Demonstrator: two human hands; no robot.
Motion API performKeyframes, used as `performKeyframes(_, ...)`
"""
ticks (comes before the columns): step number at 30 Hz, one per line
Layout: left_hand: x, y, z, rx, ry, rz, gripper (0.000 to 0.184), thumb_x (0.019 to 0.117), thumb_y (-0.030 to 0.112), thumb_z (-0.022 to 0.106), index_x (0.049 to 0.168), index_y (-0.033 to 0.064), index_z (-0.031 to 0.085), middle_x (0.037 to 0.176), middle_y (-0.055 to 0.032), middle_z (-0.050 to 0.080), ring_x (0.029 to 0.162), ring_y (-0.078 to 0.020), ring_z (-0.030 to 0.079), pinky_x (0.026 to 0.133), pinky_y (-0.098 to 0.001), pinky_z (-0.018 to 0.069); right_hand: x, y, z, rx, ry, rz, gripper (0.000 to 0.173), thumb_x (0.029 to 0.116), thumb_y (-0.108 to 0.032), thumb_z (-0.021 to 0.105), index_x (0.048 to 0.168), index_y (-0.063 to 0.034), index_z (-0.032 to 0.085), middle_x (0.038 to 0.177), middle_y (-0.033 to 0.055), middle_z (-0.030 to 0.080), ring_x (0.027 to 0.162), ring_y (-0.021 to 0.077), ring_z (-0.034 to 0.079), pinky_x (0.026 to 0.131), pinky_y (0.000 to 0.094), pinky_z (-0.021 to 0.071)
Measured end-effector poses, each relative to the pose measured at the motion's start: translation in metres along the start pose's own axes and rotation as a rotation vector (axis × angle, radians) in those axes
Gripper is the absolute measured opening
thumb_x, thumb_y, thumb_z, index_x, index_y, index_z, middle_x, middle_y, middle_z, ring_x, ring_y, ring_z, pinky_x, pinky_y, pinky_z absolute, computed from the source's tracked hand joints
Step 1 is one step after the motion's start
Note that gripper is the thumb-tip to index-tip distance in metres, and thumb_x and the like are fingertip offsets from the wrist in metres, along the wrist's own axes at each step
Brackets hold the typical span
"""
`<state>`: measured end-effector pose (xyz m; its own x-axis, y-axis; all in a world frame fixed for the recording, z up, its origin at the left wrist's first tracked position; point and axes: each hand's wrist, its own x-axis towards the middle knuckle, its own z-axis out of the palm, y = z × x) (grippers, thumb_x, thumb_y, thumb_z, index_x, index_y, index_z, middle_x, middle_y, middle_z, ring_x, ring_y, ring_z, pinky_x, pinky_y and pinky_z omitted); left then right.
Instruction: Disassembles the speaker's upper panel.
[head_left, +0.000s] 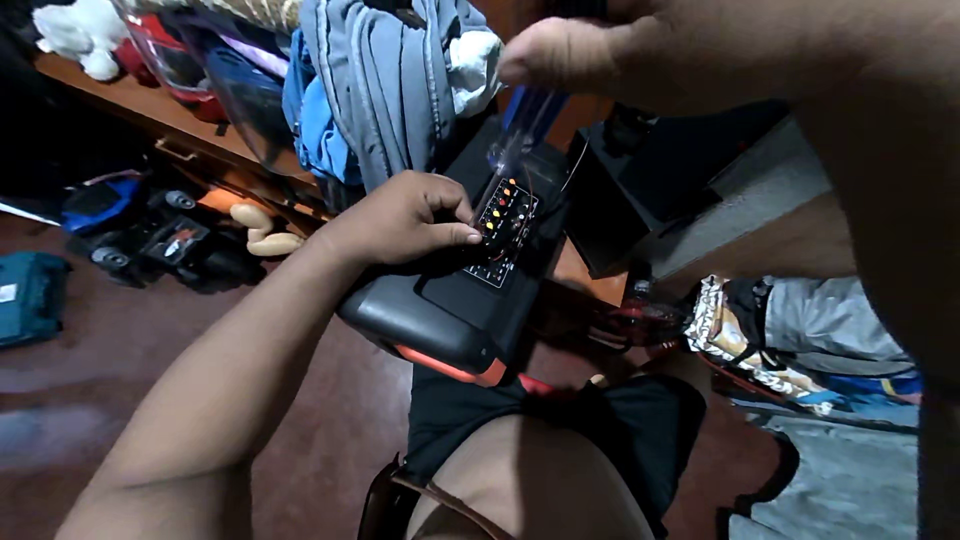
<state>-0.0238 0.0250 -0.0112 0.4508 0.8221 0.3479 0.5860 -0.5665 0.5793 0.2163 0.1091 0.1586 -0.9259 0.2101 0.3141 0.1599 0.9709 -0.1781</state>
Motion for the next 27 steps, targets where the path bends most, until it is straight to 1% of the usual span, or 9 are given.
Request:
performKeyframes(3, -0.003, 0.009, -0.001, -0.043, 0.017, -0.034, 0.012, 0.0960, 0.022, 0.068, 0.097, 0.0110, 0.073, 0.097, 0.0042, 0.071, 0.090, 0.0006, 0.065, 0.083, -0.0189, 0.0552, -0.006, 0.011, -0.003, 0.095, -0.059, -0.142, 0.012, 0.0994, -0.024, 0.066, 0.096, -0.0143, 0.072, 0.084, -0.0083, 0.064, 0.075, -0.0044, 0.057, 0.066, 0.0159, 0.0476)
performKeyframes(5, -0.005, 0.009, 0.001, -0.091, 0.063, 0.021, 0.015, 0.0986, 0.017, 0.063, 0.102, 0.0081, 0.074, 0.102, 0.0033, 0.072, 0.096, 0.0002, 0.067, 0.089, -0.0191, 0.0559, -0.009, 0.008, -0.003, 0.181, -0.083, -0.134, 0.007, 0.0964, -0.016, 0.065, 0.097, -0.0122, 0.071, 0.082, -0.0075, 0.063, 0.071, -0.0045, 0.056, 0.062, 0.0148, 0.0473)
performKeyframes(8, -0.007, 0.004, 0.005, -0.086, 0.096, 0.049, 0.015, 0.0987, 0.019, 0.063, 0.097, 0.0089, 0.073, 0.097, 0.0033, 0.071, 0.094, -0.0010, 0.066, 0.086, -0.0203, 0.0550, -0.012, -0.008, 0.000, 0.197, -0.018, 0.124, 0.020, 0.0969, -0.037, 0.068, 0.094, -0.0172, 0.073, 0.073, -0.0115, 0.063, 0.064, -0.0071, 0.058, 0.057, 0.0154, 0.0483)
performKeyframes(12, -0.007, 0.004, 0.007, -0.059, 0.094, 0.042, 0.014, 0.0987, 0.020, 0.063, 0.097, 0.0080, 0.071, 0.094, 0.0024, 0.068, 0.088, -0.0003, 0.063, 0.081, -0.0190, 0.0537, -0.010, -0.011, 0.005, 0.232, 0.083, 0.219, 0.022, 0.0999, -0.031, 0.068, 0.086, -0.0138, 0.071, 0.069, -0.0088, 0.059, 0.062, -0.0057, 0.056, 0.054, 0.0144, 0.0455)
performKeyframes(14, -0.008, 0.005, 0.008, -0.073, 0.111, 0.015, 0.013, 0.0968, 0.020, 0.066, 0.095, 0.0080, 0.068, 0.091, 0.0029, 0.066, 0.082, 0.0011, 0.062, 0.075, -0.0168, 0.0529, -0.012, -0.009, 0.000, 0.199, 0.026, 0.171, 0.025, 0.1002, -0.038, 0.066, 0.088, -0.0166, 0.071, 0.068, -0.0116, 0.058, 0.061, -0.0077, 0.053, 0.054, 0.0133, 0.0438)
performKeyframes(18, -0.008, 0.008, 0.012, -0.096, 0.138, -0.035, 0.017, 0.0938, 0.022, 0.072, 0.089, 0.0079, 0.064, 0.089, 0.0010, 0.063, 0.078, -0.0003, 0.061, 0.071, -0.0172, 0.0522, -0.016, -0.010, -0.007, 0.161, -0.009, 0.059, 0.013, 0.0967, -0.026, 0.064, 0.098, -0.0167, 0.073, 0.076, -0.0128, 0.062, 0.066, -0.0095, 0.056, 0.058, 0.0125, 0.0467)
performKeyframes(22, -0.006, 0.005, 0.014, -0.105, 0.131, -0.050, 0.016, 0.0955, 0.024, 0.070, 0.093, 0.0078, 0.067, 0.093, -0.0012, 0.064, 0.084, -0.0045, 0.062, 0.076, -0.0223, 0.0532, -0.009, -0.019, -0.003, -0.077, 0.115, 0.156, 0.042, 0.0953, -0.060, 0.060, 0.083, -0.0212, 0.070, 0.067, -0.0105, 0.055, 0.060, 0.0004, 0.053, 0.056, 0.0290, 0.0435)
performKeyframes(25, -0.006, 0.007, 0.012, -0.193, 0.076, -0.037, 0.016, 0.0993, 0.017, 0.065, 0.108, 0.0059, 0.072, 0.105, -0.0010, 0.071, 0.094, -0.0040, 0.068, 0.086, -0.0221, 0.0583, -0.007, -0.008, -0.005, -0.146, 0.061, 0.044, 0.038, 0.1011, -0.054, 0.053, 0.094, -0.0197, 0.069, 0.072, -0.0094, 0.056, 0.062, 0.0008, 0.052, 0.058, 0.0289, 0.0443)
performKeyframes(27, -0.007, 0.004, 0.011, -0.203, 0.071, 0.008, 0.016, 0.0997, 0.016, 0.063, 0.103, 0.0058, 0.074, 0.102, -0.0001, 0.073, 0.095, -0.0039, 0.069, 0.087, -0.0227, 0.0578, -0.006, 0.005, -0.011, -0.039, -0.022, -0.107, 0.029, 0.1019, -0.043, 0.057, 0.106, -0.0172, 0.069, 0.084, -0.0093, 0.061, 0.070, -0.0030, 0.055, 0.062, 0.0225, 0.0489)
